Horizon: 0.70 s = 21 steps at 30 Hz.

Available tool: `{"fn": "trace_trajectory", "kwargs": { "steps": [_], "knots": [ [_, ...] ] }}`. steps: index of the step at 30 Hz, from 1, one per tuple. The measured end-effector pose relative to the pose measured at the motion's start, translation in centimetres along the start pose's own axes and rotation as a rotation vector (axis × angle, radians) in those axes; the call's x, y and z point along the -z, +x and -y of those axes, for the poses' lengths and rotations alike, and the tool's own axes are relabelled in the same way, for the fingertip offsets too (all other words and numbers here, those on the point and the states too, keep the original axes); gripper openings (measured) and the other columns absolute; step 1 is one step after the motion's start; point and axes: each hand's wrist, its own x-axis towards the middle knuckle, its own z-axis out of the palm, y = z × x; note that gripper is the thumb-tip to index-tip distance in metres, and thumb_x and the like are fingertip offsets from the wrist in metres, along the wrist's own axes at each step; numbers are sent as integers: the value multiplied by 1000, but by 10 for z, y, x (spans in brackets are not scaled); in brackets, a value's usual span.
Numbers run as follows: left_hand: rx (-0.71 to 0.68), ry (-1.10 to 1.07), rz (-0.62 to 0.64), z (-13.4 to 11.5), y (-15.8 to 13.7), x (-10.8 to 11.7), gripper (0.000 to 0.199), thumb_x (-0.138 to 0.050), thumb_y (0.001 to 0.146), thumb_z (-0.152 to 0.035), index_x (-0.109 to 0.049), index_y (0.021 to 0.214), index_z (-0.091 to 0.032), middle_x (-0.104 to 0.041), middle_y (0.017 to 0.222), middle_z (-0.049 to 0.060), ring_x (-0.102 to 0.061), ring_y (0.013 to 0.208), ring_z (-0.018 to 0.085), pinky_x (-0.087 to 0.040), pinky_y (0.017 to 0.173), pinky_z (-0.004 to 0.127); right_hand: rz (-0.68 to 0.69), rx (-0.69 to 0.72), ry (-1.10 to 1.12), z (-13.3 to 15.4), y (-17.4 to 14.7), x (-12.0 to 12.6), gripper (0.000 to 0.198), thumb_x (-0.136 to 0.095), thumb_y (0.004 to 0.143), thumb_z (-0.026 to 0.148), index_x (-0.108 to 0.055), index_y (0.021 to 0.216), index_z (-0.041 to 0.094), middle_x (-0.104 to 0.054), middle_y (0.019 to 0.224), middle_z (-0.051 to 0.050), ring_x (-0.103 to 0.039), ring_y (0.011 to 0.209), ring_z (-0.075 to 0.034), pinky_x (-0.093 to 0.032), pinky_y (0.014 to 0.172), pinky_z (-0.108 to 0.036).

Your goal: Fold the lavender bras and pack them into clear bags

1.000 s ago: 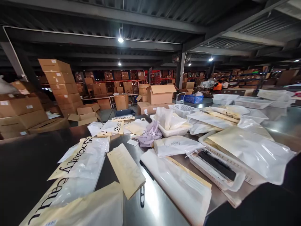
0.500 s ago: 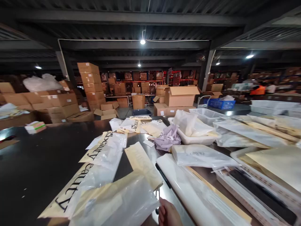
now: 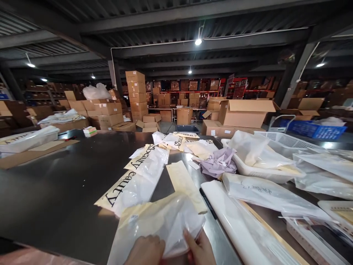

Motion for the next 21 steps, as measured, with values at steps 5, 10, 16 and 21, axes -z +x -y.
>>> {"fn": "trace_trajectory", "kwargs": {
  "steps": [5,10,16,21],
  "knots": [
    [-33,52,198,2,43,79,41,-42,95,-42,-71,74,-24,-71,69,5,-67,66,25,-41,60,29,136,136,-27,41,10,30,54,-69,73,62,-61,105,19,-68,86,-6,-65,83,-24,-50,70,-32],
    [280,179,87,11,69,129,46,-36,95,-54,-67,85,-21,-69,70,8,-67,72,27,-40,62,30,-267,217,-518,50,15,55,57,-63,64,73,-59,84,20,-44,46,6,-46,45,-17,-35,50,-28],
    [97,105,155,-10,75,128,15,-51,86,-36,-59,81,-25,-65,66,0,-64,70,22,-30,58,29,-467,343,-756,53,-6,49,57,-51,80,69,-57,104,18,-58,65,0,-56,57,-19,-40,55,-29],
    [82,149,69,-18,73,125,15,-46,82,-20,-58,74,-23,-65,78,0,-61,67,19,-25,53,30,-277,346,-739,43,-38,27,45,-50,84,62,-62,90,19,-58,62,-2,-56,56,-19,-44,59,-31]
  ]
}}
